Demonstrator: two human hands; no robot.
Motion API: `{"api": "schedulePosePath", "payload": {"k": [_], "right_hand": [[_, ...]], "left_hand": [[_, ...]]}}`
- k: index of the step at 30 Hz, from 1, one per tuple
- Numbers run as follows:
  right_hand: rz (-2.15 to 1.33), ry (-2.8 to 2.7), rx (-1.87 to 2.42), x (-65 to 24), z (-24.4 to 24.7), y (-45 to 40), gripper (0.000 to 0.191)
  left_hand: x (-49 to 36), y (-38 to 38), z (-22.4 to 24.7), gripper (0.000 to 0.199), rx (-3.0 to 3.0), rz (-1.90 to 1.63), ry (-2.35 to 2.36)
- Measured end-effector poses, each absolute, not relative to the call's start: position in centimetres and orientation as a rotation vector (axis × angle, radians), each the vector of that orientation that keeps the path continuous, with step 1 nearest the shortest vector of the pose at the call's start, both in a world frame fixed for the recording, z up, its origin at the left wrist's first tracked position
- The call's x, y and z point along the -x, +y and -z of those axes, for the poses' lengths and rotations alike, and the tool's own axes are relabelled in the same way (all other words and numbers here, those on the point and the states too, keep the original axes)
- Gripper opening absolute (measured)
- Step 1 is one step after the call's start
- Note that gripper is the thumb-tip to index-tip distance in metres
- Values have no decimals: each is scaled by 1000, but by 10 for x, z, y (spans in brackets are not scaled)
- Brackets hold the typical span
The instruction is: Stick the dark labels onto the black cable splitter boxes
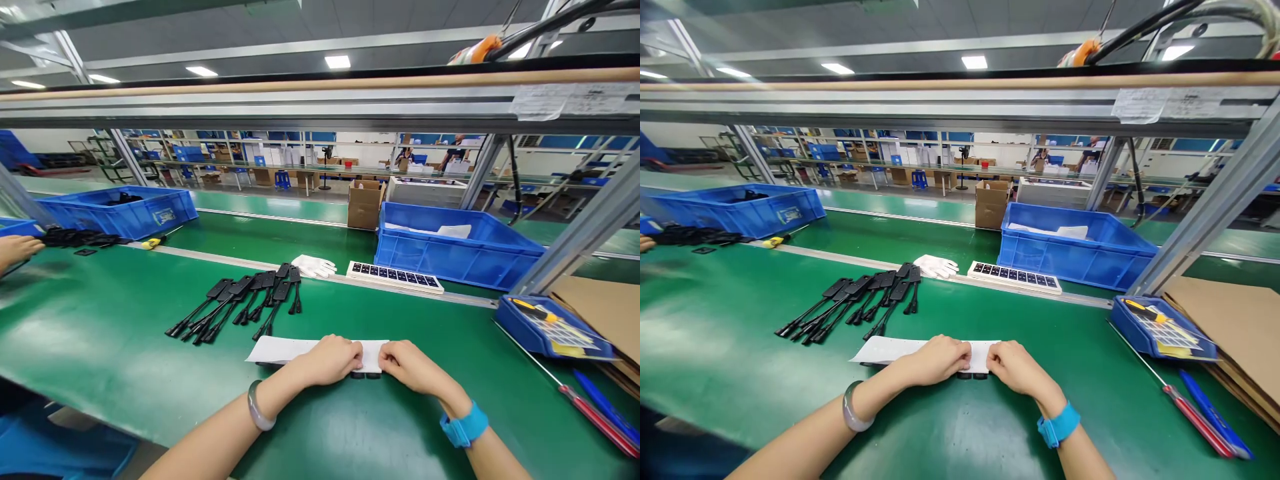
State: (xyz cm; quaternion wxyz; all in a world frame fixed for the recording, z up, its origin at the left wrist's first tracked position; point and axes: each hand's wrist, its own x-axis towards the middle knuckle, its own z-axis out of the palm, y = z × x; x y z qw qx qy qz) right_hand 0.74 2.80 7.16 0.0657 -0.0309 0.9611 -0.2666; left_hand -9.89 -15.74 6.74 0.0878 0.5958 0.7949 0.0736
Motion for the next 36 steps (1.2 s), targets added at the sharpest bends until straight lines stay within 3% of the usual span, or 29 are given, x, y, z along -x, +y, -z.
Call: {"api": "schedulePosePath", "payload": {"k": [4, 11, 17, 26, 31, 36], "right_hand": [[874, 2709, 168, -6, -74, 32, 11], [722, 2970, -8, -7, -70, 24, 22], [861, 2739, 157, -7, -75, 37, 9], [819, 2918, -3, -4, -69, 27, 19], [961, 2670, 169, -8, -71, 36, 9], [967, 2730, 106, -8, -71, 32, 12]], "left_hand": [[102, -159, -67, 15, -1808, -242, 2287], [102, -158, -63, 16, -1806, -237, 2309], [105, -158, -65, 13, -1815, -263, 2233], [106, -159, -67, 15, -1801, -318, 2221], [106, -160, -69, 17, -1806, -348, 2147], [107, -160, -67, 19, -1802, -409, 2106]]}}
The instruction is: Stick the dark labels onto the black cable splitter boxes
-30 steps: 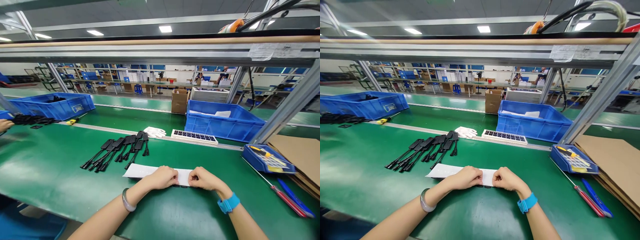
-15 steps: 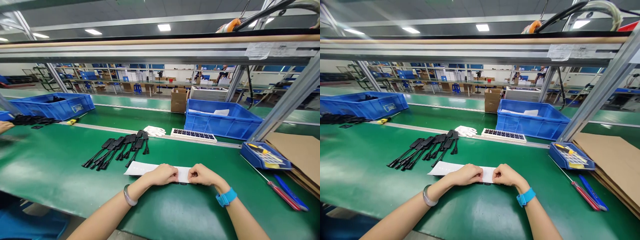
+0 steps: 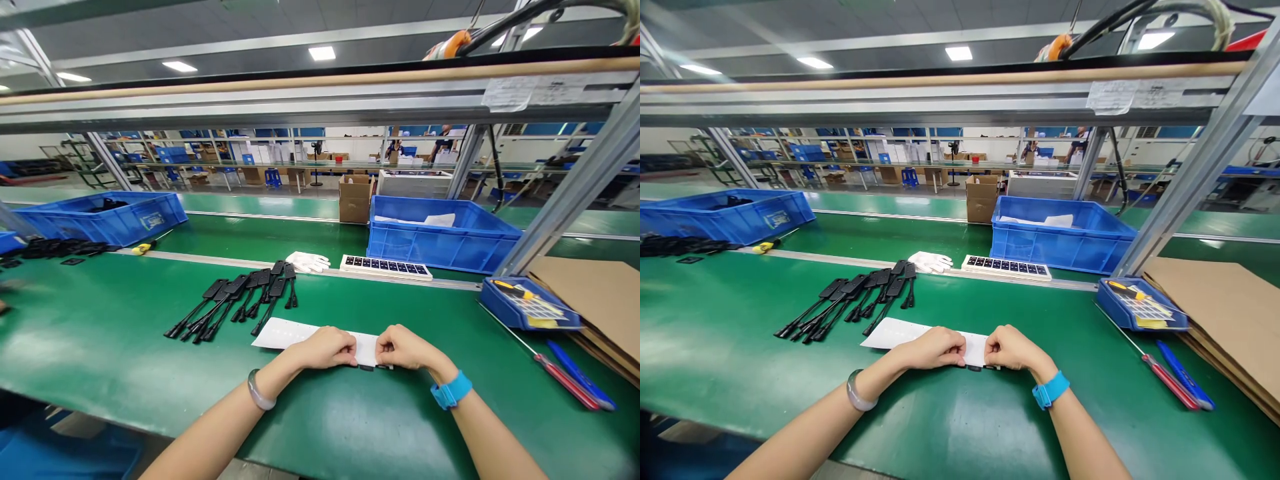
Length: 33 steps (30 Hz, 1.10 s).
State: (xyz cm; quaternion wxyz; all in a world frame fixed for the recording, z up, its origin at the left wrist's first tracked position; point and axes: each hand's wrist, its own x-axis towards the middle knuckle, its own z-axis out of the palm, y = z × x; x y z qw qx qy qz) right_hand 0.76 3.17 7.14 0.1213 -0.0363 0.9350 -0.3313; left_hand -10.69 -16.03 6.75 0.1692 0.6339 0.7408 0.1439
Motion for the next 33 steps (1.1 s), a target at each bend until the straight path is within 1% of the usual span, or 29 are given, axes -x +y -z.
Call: {"api": "schedulePosePath", "payload": {"k": [4, 8, 10, 12, 14, 16, 19, 24, 29, 33], "right_hand": [[926, 2826, 66, -7, -72, 28, 14], [1011, 2606, 229, -11, -73, 31, 10], [1016, 2574, 242, -12, -72, 32, 9], [963, 2661, 182, -10, -69, 31, 9], [895, 2788, 108, -8, -67, 28, 13], [830, 2913, 46, -7, -65, 25, 16], [791, 3004, 50, -7, -65, 25, 17], [913, 2974, 150, -9, -72, 31, 13], [1003, 2935, 82, -7, -73, 35, 11], [1061, 2887, 48, -4, -70, 38, 8]], "left_hand": [[107, -160, -67, 19, -1785, -427, 2106], [107, -161, -69, 20, -1780, -417, 2077], [107, -161, -69, 21, -1781, -410, 2069], [107, -161, -69, 22, -1784, -408, 2069], [106, -161, -68, 22, -1784, -401, 2082], [105, -161, -67, 20, -1783, -386, 2114], [102, -161, -67, 15, -1791, -358, 2192], [99, -159, -67, 21, -1747, -314, 2314], [101, -153, -66, 20, -1624, -312, 2384], [107, -159, -74, 17, -1615, -375, 2284]]}}
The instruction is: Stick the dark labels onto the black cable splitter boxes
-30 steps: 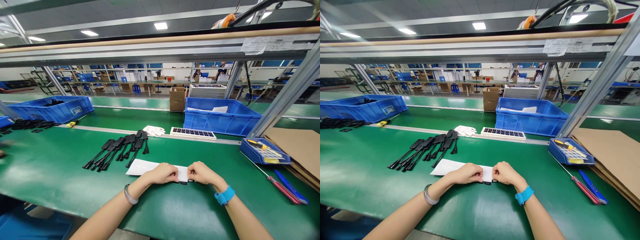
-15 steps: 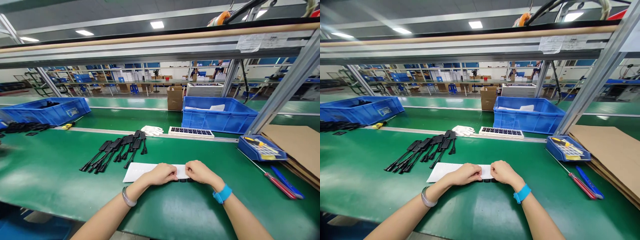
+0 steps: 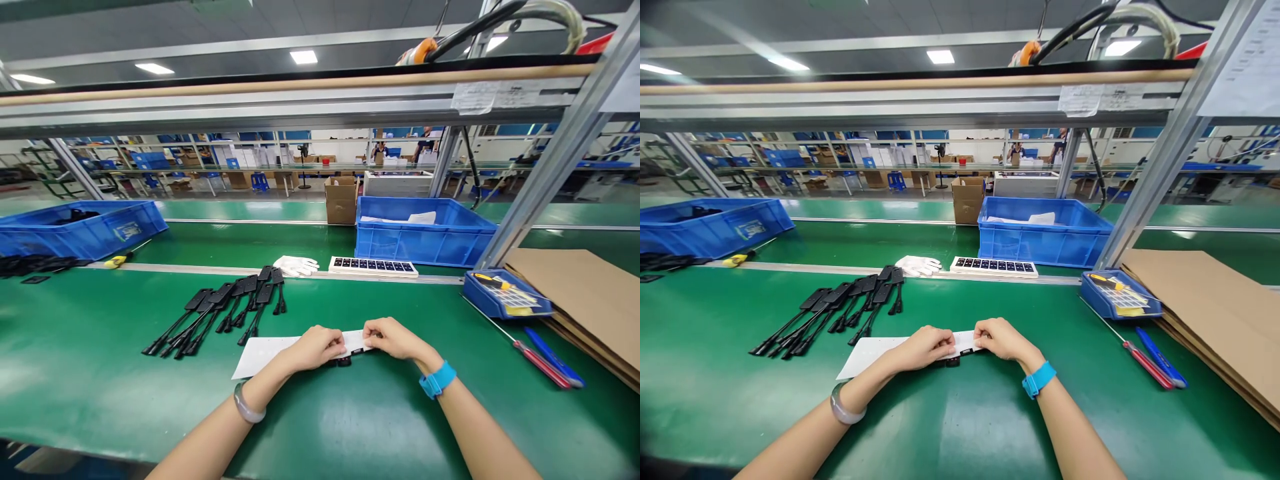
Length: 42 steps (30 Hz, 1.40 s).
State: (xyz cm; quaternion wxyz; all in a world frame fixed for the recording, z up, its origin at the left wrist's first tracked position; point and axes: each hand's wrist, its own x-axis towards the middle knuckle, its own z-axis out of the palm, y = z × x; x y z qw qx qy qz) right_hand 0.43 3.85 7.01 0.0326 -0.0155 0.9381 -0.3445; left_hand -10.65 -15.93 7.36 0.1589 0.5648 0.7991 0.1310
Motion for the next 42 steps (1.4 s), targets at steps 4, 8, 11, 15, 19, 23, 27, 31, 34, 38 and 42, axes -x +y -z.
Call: {"api": "schedulePosePath", "payload": {"k": [4, 8, 11, 15, 19, 23, 27, 31, 34, 38, 42], "right_hand": [[1134, 2790, 48, -4, -67, 43, 5], [1150, 2773, 48, -4, -65, 39, 4], [1079, 2875, -27, -3, -63, 33, 8], [988, 2942, -57, -1, -63, 29, 11], [1008, 2910, 7, -2, -63, 32, 13], [1050, 2895, 27, -4, -63, 34, 14], [1100, 2873, 52, -6, -63, 37, 14], [1155, 2829, 87, -5, -62, 42, 12], [1188, 2801, 104, -6, -61, 45, 11], [1209, 2785, 114, -7, -60, 47, 12], [1212, 2794, 101, -6, -60, 48, 14]], "left_hand": [[113, -171, -80, 9, -1636, -399, 2240], [111, -170, -73, 12, -1607, -353, 2339], [108, -167, -69, 18, -1613, -345, 2355], [118, -178, -76, 15, -1638, -404, 2242], [132, -192, -85, 14, -1633, -419, 2179], [136, -190, -81, 17, -1583, -402, 2249], [144, -194, -81, 13, -1558, -422, 2178], [160, -211, -86, 9, -1516, -423, 2135], [168, -216, -87, 11, -1482, -408, 2214], [173, -219, -89, 15, -1477, -418, 2206], [179, -230, -92, 25, -1498, -418, 2092]]}}
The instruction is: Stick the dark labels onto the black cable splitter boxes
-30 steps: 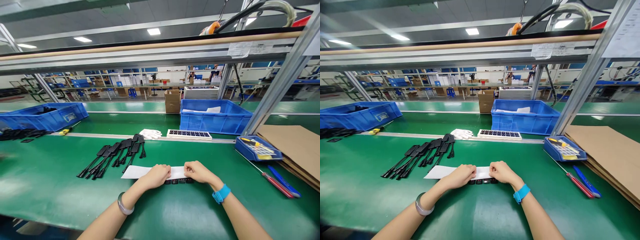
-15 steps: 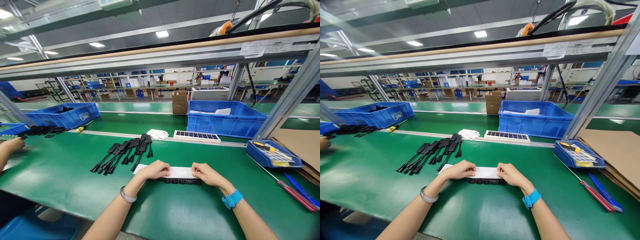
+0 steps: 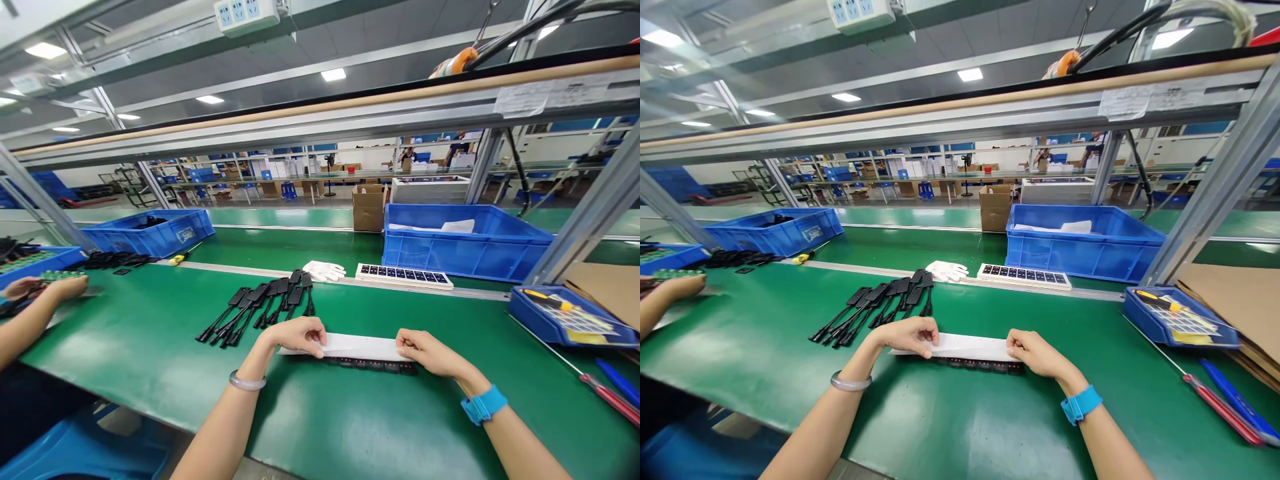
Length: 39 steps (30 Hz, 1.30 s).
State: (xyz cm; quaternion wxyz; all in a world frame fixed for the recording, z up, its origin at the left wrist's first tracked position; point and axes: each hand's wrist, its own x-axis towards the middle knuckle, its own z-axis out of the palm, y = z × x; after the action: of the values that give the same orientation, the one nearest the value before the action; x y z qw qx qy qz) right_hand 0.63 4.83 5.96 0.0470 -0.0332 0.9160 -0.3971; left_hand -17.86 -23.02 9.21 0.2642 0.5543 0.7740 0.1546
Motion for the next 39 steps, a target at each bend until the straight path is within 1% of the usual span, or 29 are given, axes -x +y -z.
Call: {"api": "schedulePosePath", "payload": {"k": [5, 10, 14, 16, 18, 20, 24, 27, 30, 34, 37, 39], "right_hand": [[1207, 2811, 74, -5, -58, 51, 14], [1133, 2886, 49, -6, -57, 52, 14], [1128, 2892, 34, -7, -57, 54, 13], [1144, 2879, 30, -7, -57, 56, 13], [1160, 2863, 36, -7, -57, 57, 14], [1177, 2848, 43, -7, -57, 59, 15], [1236, 2824, 24, -7, -56, 61, 20], [1423, 2740, 42, -9, -59, 65, 27], [1700, 2625, -18, -13, -64, 71, 36], [2120, 2445, -332, -15, -66, 80, 42], [2319, 2361, -514, -12, -61, 83, 45], [2383, 2385, -620, -9, -58, 84, 47]], "left_hand": [[176, -228, -86, 11, -1533, -360, 2168], [168, -215, -80, 16, -1470, -358, 2353], [176, -224, -87, 13, -1407, -382, 2266], [184, -235, -91, 14, -1371, -393, 2202], [192, -245, -92, 14, -1325, -403, 2207], [196, -248, -89, 11, -1282, -420, 2256], [196, -242, -79, 9, -1239, -541, 2359], [192, -236, -76, 9, -1216, -717, 2369], [191, -234, -79, 23, -1170, -1006, 2357], [193, -229, -80, 47, -1036, -1425, 2246], [194, -222, -70, 72, -935, -1597, 2079], [195, -216, -61, 83, -847, -1681, 2020]]}}
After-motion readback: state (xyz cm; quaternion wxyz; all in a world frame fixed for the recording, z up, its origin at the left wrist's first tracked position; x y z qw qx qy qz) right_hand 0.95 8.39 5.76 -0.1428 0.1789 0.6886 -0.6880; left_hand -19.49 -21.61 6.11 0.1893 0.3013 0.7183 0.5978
